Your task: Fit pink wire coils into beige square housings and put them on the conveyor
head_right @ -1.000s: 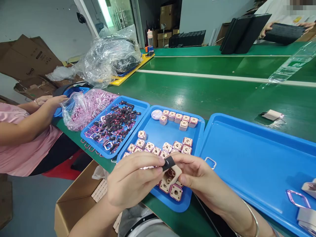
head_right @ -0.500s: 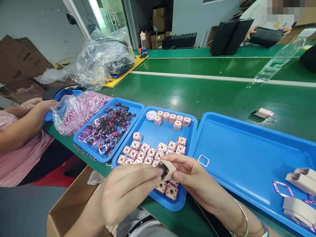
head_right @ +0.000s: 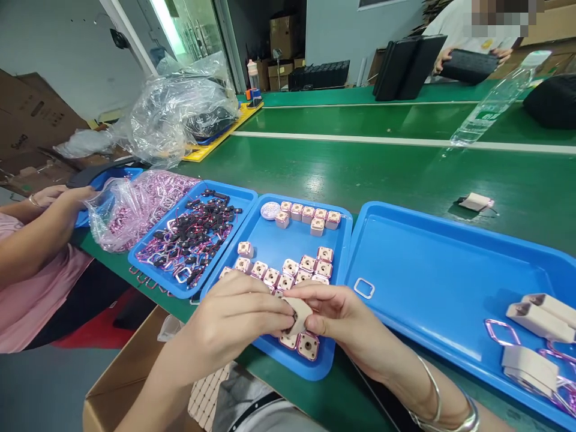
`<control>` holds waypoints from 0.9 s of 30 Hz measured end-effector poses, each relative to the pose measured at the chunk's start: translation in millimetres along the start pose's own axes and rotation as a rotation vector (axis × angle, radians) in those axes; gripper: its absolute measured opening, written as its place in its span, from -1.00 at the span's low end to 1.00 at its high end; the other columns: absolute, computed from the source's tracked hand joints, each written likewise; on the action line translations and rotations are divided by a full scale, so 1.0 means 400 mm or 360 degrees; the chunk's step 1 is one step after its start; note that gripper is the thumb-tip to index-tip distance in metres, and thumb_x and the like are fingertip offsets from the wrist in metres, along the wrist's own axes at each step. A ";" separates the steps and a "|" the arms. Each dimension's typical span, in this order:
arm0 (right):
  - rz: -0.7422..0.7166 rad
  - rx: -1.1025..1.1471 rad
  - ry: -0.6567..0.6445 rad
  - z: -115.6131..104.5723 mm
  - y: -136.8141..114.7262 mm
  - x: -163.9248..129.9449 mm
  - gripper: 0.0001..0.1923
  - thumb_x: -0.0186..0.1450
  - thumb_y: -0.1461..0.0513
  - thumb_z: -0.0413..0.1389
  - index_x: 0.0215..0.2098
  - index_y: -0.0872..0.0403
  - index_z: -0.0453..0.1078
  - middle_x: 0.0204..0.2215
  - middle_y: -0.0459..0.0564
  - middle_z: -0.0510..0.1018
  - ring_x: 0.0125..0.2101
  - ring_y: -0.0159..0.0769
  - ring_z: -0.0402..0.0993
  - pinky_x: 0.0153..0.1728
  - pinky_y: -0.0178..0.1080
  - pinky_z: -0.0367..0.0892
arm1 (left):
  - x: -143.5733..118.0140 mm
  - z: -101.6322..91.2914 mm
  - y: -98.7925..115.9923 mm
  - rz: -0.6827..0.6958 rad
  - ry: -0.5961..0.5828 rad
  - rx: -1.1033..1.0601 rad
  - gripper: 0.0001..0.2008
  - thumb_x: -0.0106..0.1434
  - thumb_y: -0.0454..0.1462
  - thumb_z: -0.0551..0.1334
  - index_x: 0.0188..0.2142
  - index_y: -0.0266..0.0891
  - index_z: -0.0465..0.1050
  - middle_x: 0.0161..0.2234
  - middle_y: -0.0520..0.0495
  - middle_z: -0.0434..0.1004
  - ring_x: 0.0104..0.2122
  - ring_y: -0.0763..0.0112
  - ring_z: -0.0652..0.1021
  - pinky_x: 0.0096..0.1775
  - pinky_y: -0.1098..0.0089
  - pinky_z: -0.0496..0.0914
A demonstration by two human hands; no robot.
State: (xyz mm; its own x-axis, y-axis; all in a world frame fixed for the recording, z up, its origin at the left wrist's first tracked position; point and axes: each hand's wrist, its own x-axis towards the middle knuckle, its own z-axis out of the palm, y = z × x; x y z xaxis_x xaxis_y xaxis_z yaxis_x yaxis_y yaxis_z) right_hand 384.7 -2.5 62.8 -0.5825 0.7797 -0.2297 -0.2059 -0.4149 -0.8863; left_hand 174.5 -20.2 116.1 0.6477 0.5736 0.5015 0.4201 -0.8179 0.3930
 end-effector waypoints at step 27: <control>-0.0737 -0.1774 0.1067 -0.487 -0.279 0.267 -0.58 0.14 -0.11 0.14 -0.70 -0.05 0.35 -0.66 -0.03 0.51 -0.40 -0.02 0.54 -0.32 -0.01 0.41 | -0.242 -0.063 -0.237 -0.1734 0.0673 0.0363 -0.72 0.22 -0.21 0.19 -0.11 -0.29 0.46 -0.18 -0.20 0.56 -0.15 0.14 0.54 -0.05 0.14 0.38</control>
State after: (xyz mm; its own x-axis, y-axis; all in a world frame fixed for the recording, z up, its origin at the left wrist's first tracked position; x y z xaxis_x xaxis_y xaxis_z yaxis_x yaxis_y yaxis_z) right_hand 498.7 218.6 58.8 -0.0827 0.9486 0.3056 0.6420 0.2852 -0.7117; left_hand 56.2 3.0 49.8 -0.3632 0.9054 0.2197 0.7506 0.1446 0.6448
